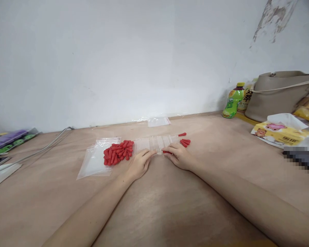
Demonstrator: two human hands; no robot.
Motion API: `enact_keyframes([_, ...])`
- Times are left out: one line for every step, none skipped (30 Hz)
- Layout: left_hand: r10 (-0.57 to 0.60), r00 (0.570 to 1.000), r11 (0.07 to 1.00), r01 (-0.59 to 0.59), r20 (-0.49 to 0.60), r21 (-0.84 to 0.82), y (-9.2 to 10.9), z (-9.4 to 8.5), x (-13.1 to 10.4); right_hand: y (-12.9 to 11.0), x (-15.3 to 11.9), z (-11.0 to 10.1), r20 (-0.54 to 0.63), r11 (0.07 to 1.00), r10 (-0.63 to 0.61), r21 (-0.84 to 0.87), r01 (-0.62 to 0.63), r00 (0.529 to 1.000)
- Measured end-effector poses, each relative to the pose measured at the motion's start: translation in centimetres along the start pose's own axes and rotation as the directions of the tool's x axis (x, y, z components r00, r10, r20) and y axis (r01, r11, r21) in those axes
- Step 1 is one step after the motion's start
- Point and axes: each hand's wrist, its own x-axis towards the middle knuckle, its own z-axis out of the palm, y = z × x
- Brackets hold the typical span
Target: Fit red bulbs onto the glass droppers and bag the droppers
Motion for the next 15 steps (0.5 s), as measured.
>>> enact_keyframes([-0.001,1.000,1.000,0.001,-0.004,-0.006,-0.03,0.01,0.02,0.00,0.01,0.02,0.005,1.000,-0.008,0.004,0.008,1.000])
enact_keyframes([-0.002,1.000,1.000,0.002,-0.009,-0.011,-0.04,0.01,0.05,0.00,0.03,0.05,0.011,1.000,-0.014,0.006,0.014,1.000])
enact_keyframes([0.003,1.000,1.000,-0.003,-0.013,-0.016,-0.01,0.00,0.09,0.00,0.04,0.07,0.015,1.000,-0.018,0.005,0.018,1.000])
enact_keyframes([0.009,1.000,1.000,-0.009,-0.015,-0.020,0.03,-0.01,0.14,0.00,0.04,0.10,0.018,1.000,-0.019,0.001,0.019,1.000])
enact_keyframes([0.017,1.000,1.000,-0.017,-0.014,-0.024,0.08,-0.03,0.20,0.01,0.04,0.14,0.021,1.000,-0.019,-0.007,0.019,1.000])
enact_keyframes([0.025,1.000,0.999,-0.025,-0.011,-0.030,0.13,-0.05,0.25,0.01,0.04,0.17,0.025,1.000,-0.019,-0.018,0.019,1.000])
enact_keyframes([0.030,1.000,0.999,-0.030,-0.007,-0.037,0.17,-0.07,0.30,0.01,0.03,0.21,0.027,0.999,-0.019,-0.030,0.020,0.999])
enact_keyframes([0.032,0.999,0.999,-0.032,-0.004,-0.043,0.20,-0.09,0.33,0.00,0.02,0.25,0.028,0.999,-0.021,-0.042,0.022,0.999])
enact_keyframes([0.028,1.000,0.999,-0.028,-0.003,-0.047,0.21,-0.11,0.35,0.00,0.01,0.28,0.027,0.998,-0.023,-0.051,0.024,0.999])
enact_keyframes([0.023,1.000,0.999,-0.023,-0.004,-0.047,0.21,-0.12,0.37,-0.01,0.01,0.30,0.025,0.998,-0.024,-0.055,0.026,0.999])
enact_keyframes([0.019,1.000,0.999,-0.019,-0.006,-0.046,0.20,-0.13,0.37,-0.02,0.01,0.32,0.022,0.998,-0.026,-0.054,0.027,0.999])
enact_keyframes([0.016,1.000,0.999,-0.017,-0.007,-0.044,0.18,-0.13,0.36,-0.03,0.02,0.32,0.018,0.998,-0.029,-0.051,0.029,0.999])
enact_keyframes([0.017,1.000,0.999,-0.017,-0.007,-0.044,0.15,-0.12,0.35,-0.05,0.04,0.32,0.013,0.998,-0.030,-0.047,0.031,0.999])
enact_keyframes([0.016,1.000,0.999,-0.016,-0.006,-0.045,0.12,-0.11,0.34,-0.07,0.06,0.31,0.006,0.999,-0.030,-0.044,0.031,1.000])
enact_keyframes([0.015,1.000,0.999,-0.015,-0.006,-0.046,0.10,-0.09,0.32,-0.09,0.09,0.30,-0.002,0.999,-0.029,-0.041,0.029,1.000])
